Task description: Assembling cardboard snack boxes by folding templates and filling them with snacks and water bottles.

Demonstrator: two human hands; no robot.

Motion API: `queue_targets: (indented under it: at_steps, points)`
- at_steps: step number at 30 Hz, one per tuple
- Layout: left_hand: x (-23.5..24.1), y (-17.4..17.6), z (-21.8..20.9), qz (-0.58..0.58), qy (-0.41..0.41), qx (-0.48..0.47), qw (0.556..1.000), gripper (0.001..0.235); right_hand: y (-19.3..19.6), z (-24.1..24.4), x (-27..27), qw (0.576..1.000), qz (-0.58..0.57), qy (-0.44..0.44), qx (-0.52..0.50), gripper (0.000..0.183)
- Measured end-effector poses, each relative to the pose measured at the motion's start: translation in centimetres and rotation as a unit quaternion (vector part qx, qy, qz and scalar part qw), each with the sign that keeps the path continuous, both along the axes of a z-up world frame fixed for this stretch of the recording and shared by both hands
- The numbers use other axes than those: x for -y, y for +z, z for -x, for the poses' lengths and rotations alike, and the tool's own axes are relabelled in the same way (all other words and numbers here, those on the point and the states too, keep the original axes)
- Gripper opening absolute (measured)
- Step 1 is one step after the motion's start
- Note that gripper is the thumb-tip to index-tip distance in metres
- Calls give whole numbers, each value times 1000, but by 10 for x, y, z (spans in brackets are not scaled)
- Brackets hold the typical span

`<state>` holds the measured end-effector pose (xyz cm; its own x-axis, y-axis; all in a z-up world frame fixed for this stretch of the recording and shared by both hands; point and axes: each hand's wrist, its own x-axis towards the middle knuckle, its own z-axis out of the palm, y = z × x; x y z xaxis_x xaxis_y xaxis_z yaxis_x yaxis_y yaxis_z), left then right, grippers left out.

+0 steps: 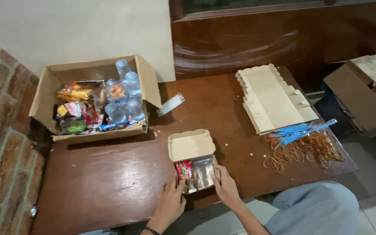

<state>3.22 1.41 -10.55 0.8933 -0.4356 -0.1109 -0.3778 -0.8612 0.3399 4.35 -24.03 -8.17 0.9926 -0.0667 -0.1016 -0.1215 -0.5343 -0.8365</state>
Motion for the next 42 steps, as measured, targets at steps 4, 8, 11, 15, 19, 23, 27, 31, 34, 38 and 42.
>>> queue_targets:
  at_steps: [4, 8, 11, 15, 19, 23, 27, 31, 34, 38, 42]
  points:
    - [-1, -13, -4, -7, -9, 44, 999, 75, 42, -18, 20, 994, 29, 93, -53, 56]
    - [-3, -16, -7, -44, -14, 31, 998, 75, 82, -44, 56, 967, 177, 165, -84, 77]
    - [-5, -14, -11, -36, -11, 24, 999, 71, 88, -71, 110, 909, 341, 214, -112, 64]
    - [-8, -18, -11, -39, -12, 19, 999, 72, 33, -98, 233, 831, 492, 228, -122, 48]
    - [-15, -48, -17, -49, -31, 44, 997, 84, -19, -119, 351, 799, 567, 168, -102, 38]
    - [-20, -55, -21, -74, -37, 10, 997, 88, -36, -146, 407, 841, 502, 132, -154, 43]
    - [-18, -56, -22, -89, -34, 1, 995, 90, -15, -152, 391, 800, 512, 143, -278, 43]
    - [-19, -44, -20, -84, -36, -47, 995, 90, -29, -154, 394, 801, 539, 135, -221, 45]
    - [-17, -27, -21, -80, -37, -60, 994, 90, -33, -158, 403, 812, 550, 139, -140, 44]
    - [-15, -3, -19, -86, -41, -102, 990, 86, -1, -147, 381, 849, 518, 83, -64, 30]
    - [-15, 5, -17, -66, -33, -74, 995, 81, 7, -148, 380, 858, 510, 33, -44, 21]
